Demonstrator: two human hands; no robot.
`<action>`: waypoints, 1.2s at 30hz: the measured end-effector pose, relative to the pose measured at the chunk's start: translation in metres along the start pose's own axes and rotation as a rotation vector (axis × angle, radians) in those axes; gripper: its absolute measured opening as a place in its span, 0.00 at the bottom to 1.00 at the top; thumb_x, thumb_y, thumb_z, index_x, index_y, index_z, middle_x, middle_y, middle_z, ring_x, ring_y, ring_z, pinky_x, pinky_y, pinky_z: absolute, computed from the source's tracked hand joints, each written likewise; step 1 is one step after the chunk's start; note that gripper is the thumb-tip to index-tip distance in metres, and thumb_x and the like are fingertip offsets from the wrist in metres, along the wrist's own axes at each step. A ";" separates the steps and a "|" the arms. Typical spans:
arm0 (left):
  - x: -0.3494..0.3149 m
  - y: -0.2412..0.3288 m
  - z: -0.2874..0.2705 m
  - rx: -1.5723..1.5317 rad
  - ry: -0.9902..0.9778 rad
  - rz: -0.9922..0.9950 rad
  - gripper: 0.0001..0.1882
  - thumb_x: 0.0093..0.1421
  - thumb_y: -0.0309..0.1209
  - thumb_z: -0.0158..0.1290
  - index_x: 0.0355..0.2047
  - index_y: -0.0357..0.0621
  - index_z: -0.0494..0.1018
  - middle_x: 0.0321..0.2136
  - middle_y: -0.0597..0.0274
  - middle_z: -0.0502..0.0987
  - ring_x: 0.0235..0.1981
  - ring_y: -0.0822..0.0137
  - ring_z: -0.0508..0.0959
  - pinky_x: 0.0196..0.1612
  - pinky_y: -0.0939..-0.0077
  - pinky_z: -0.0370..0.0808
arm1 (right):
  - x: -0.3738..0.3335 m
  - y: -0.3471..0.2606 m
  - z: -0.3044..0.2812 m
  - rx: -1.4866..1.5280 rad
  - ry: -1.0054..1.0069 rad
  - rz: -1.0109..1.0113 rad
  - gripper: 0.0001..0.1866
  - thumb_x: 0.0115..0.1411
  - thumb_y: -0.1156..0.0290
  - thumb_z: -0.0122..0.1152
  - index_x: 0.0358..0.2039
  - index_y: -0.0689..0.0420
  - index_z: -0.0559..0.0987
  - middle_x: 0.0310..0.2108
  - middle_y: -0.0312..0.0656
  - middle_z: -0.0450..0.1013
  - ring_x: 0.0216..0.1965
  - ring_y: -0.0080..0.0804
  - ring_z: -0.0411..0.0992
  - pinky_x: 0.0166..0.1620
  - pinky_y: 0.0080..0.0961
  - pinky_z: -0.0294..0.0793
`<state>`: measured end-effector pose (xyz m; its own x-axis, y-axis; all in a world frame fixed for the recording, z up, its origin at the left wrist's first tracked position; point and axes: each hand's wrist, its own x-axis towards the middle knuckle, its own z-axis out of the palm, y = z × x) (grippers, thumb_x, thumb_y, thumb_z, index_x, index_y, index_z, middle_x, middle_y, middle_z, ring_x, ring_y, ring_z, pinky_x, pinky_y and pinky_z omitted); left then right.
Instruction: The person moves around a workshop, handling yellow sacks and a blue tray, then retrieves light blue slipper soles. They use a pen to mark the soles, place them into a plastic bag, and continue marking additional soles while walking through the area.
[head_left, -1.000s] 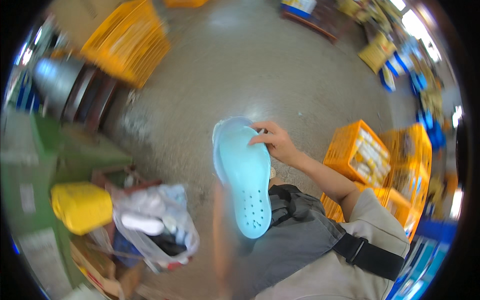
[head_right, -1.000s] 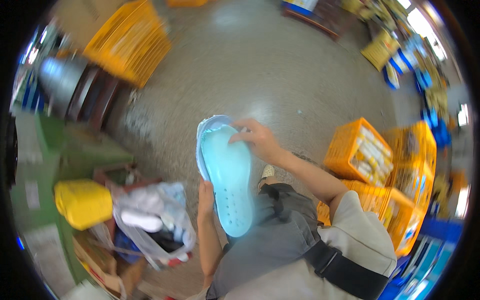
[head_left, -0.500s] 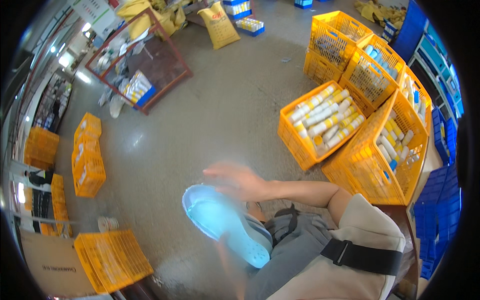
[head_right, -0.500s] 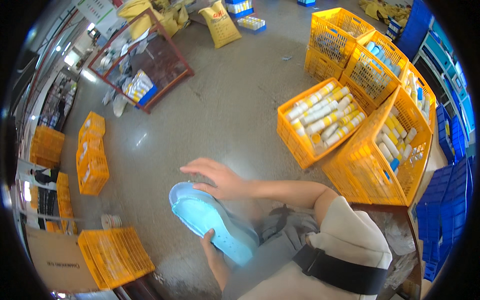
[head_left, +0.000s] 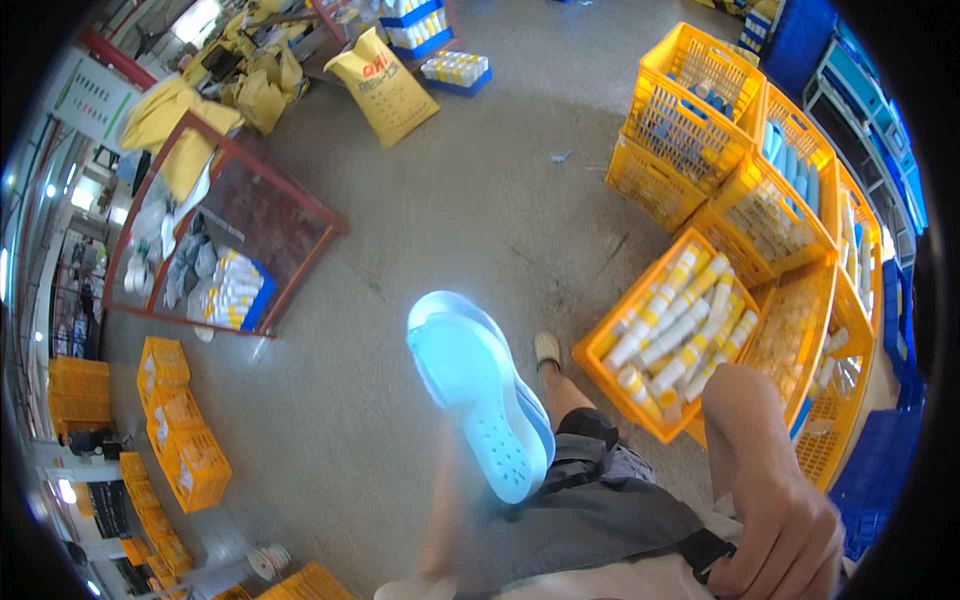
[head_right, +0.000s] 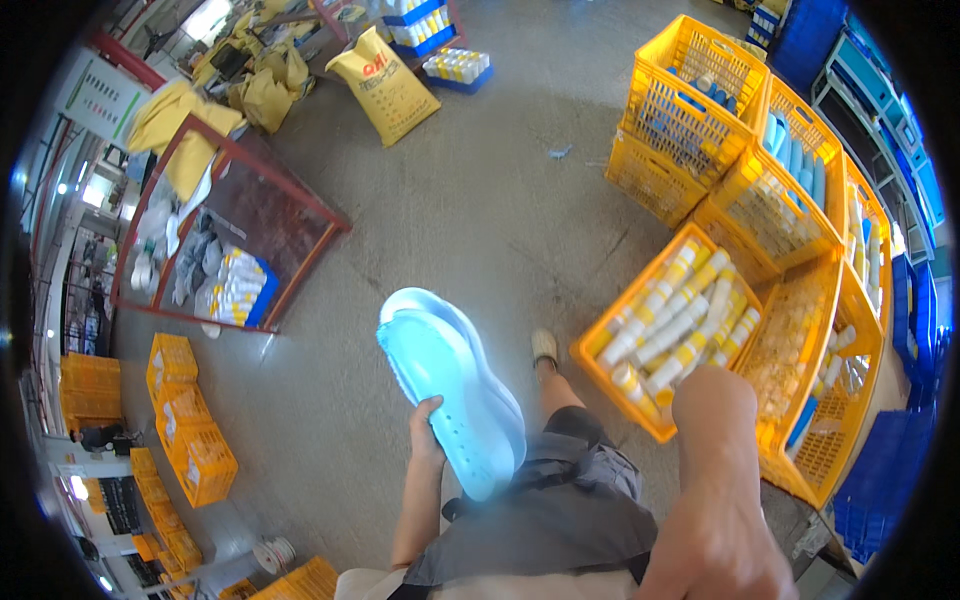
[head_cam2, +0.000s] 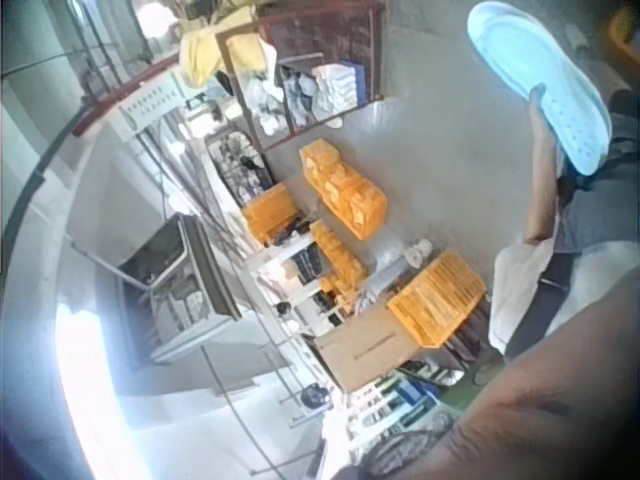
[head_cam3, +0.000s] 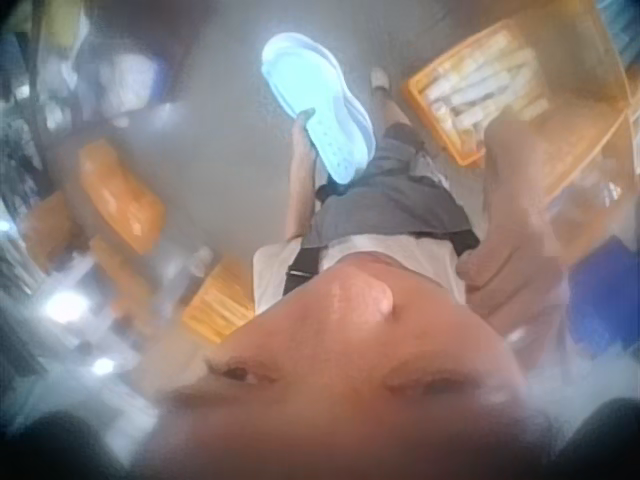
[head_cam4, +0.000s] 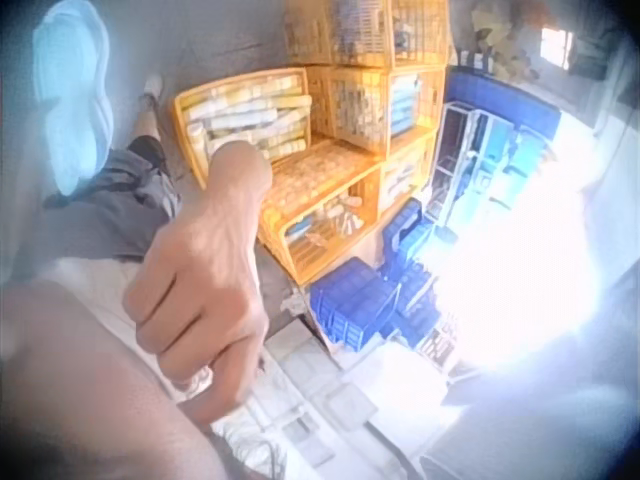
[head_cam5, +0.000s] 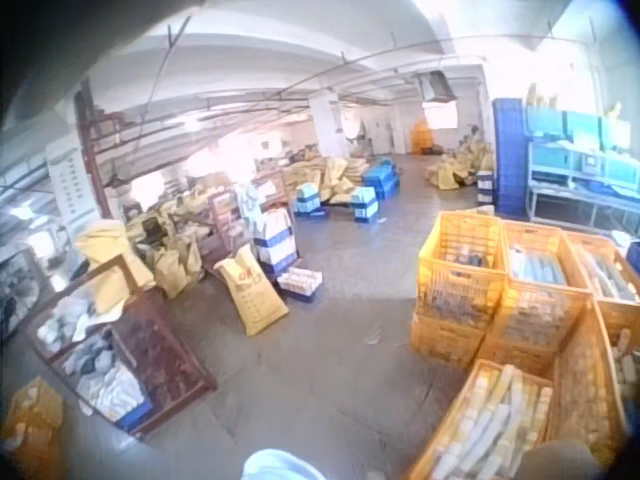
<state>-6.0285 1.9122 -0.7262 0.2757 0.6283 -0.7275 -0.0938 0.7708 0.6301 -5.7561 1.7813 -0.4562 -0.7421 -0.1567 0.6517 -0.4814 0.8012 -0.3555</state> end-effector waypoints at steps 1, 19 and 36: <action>0.037 0.020 0.030 0.028 -0.037 -0.013 0.45 0.50 0.41 0.58 0.63 0.25 0.56 0.51 0.37 0.70 0.51 0.44 0.72 0.56 0.51 0.70 | -0.032 0.014 -0.021 -0.070 0.184 0.017 0.13 0.74 0.60 0.41 0.54 0.45 0.56 0.52 0.42 0.58 0.47 0.38 0.66 0.33 0.33 0.74; 0.600 0.420 0.532 -0.016 -0.332 -0.153 0.36 0.54 0.41 0.55 0.60 0.34 0.63 0.49 0.47 0.74 0.49 0.51 0.75 0.54 0.53 0.73 | -0.773 0.421 -0.425 0.716 1.774 1.386 0.25 0.72 0.65 0.46 0.65 0.62 0.64 0.57 0.53 0.70 0.53 0.42 0.72 0.58 0.38 0.74; 1.090 0.775 1.121 0.378 -0.689 -0.388 0.36 0.54 0.46 0.56 0.58 0.34 0.67 0.45 0.48 0.77 0.42 0.57 0.79 0.47 0.64 0.76 | -1.352 0.477 -0.955 0.433 2.472 0.995 0.23 0.72 0.64 0.47 0.63 0.62 0.67 0.55 0.50 0.72 0.50 0.38 0.74 0.55 0.34 0.76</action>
<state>-4.7281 3.0757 -0.7268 0.7506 0.0309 -0.6601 0.4161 0.7539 0.5085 -4.5372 2.9276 -0.8668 0.5541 0.6454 -0.5258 -0.7556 0.1248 -0.6430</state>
